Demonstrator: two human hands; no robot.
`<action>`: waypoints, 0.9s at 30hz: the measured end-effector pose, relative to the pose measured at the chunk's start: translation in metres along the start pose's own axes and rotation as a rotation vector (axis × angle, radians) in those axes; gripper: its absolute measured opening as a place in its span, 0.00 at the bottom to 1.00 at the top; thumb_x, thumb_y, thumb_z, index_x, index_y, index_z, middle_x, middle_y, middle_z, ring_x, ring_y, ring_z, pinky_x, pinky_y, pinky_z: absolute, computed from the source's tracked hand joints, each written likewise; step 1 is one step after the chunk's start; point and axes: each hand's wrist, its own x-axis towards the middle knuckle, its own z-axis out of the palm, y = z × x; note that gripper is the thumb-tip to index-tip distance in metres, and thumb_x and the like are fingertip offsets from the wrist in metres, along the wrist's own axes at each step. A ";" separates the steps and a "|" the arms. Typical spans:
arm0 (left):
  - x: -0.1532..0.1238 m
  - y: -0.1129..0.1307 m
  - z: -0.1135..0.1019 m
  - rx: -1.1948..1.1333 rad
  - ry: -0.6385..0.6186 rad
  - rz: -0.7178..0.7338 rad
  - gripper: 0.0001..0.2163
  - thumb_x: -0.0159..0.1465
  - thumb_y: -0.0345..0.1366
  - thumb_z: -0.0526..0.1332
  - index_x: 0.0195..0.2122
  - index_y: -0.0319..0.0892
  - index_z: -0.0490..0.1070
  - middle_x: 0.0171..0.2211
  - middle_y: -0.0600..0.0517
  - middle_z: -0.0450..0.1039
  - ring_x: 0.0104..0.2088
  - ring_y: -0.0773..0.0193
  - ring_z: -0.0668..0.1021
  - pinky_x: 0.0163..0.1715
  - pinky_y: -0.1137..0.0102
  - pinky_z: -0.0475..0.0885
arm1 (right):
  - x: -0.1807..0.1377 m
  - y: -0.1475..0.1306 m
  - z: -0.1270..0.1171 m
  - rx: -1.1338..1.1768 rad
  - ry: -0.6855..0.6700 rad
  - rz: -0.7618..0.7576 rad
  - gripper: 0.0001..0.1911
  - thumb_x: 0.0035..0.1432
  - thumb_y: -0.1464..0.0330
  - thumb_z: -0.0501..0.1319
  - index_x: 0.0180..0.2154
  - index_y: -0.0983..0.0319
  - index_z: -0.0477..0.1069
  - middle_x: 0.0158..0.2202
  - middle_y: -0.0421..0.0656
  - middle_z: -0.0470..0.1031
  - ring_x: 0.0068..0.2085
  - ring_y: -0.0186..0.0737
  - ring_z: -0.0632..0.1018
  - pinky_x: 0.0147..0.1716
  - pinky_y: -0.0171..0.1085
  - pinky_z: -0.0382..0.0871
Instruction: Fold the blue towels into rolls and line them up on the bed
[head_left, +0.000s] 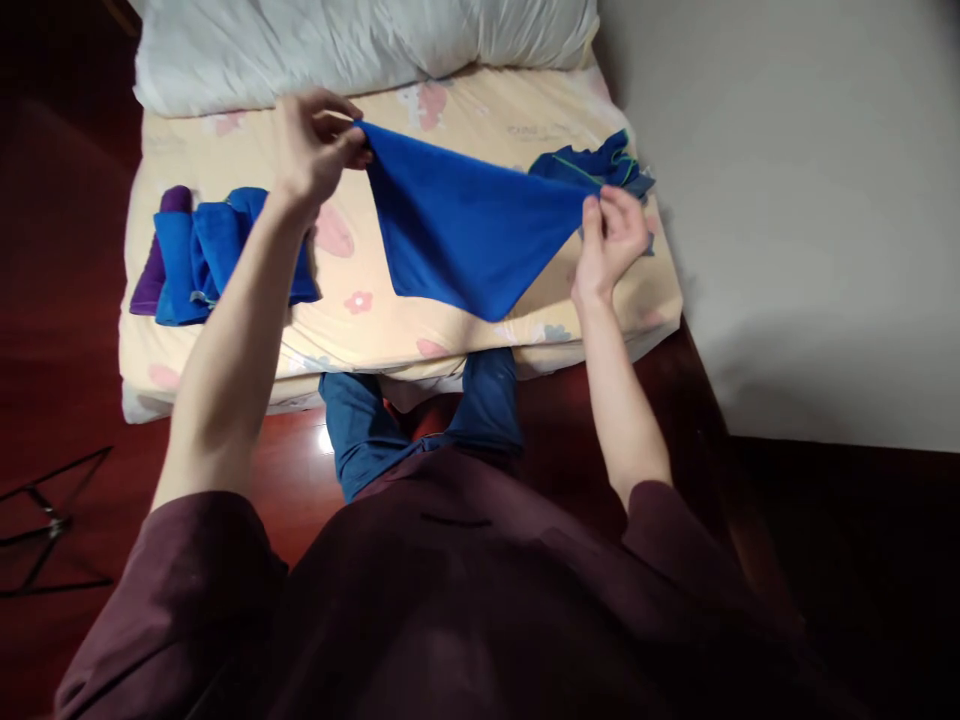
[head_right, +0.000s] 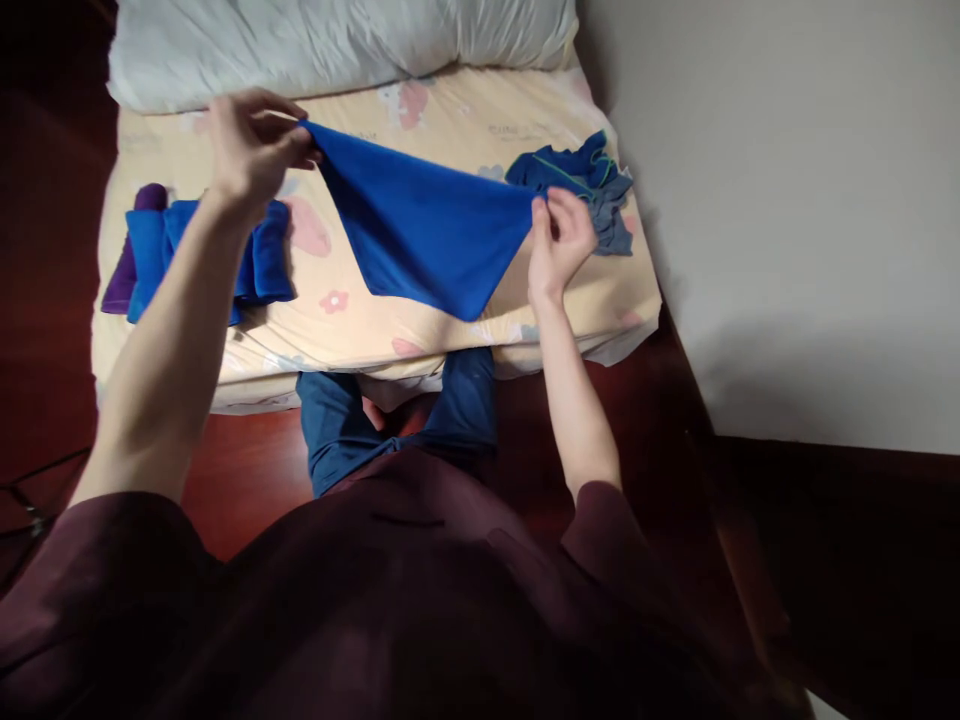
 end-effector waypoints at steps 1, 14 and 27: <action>-0.007 0.006 -0.008 0.012 0.040 0.038 0.14 0.68 0.33 0.62 0.52 0.29 0.70 0.41 0.47 0.79 0.39 0.68 0.81 0.47 0.64 0.80 | 0.000 -0.007 0.009 -0.049 -0.171 -0.065 0.22 0.52 0.70 0.30 0.08 0.63 0.34 0.33 0.54 0.80 0.44 0.34 0.81 0.26 0.19 0.58; -0.057 0.018 -0.071 -0.085 0.296 0.020 0.12 0.62 0.36 0.73 0.41 0.32 0.77 0.31 0.50 0.77 0.32 0.65 0.79 0.47 0.53 0.80 | 0.018 -0.022 0.050 -0.692 -0.964 -0.481 0.21 0.60 0.47 0.69 0.46 0.52 0.72 0.50 0.40 0.81 0.49 0.34 0.77 0.56 0.41 0.74; -0.189 0.010 -0.091 -0.270 0.164 -0.290 0.23 0.49 0.45 0.80 0.38 0.32 0.82 0.26 0.49 0.75 0.31 0.55 0.83 0.47 0.45 0.82 | -0.017 -0.059 -0.040 -0.731 -1.059 -0.060 0.20 0.49 0.59 0.79 0.40 0.62 0.79 0.33 0.42 0.81 0.34 0.37 0.81 0.33 0.37 0.79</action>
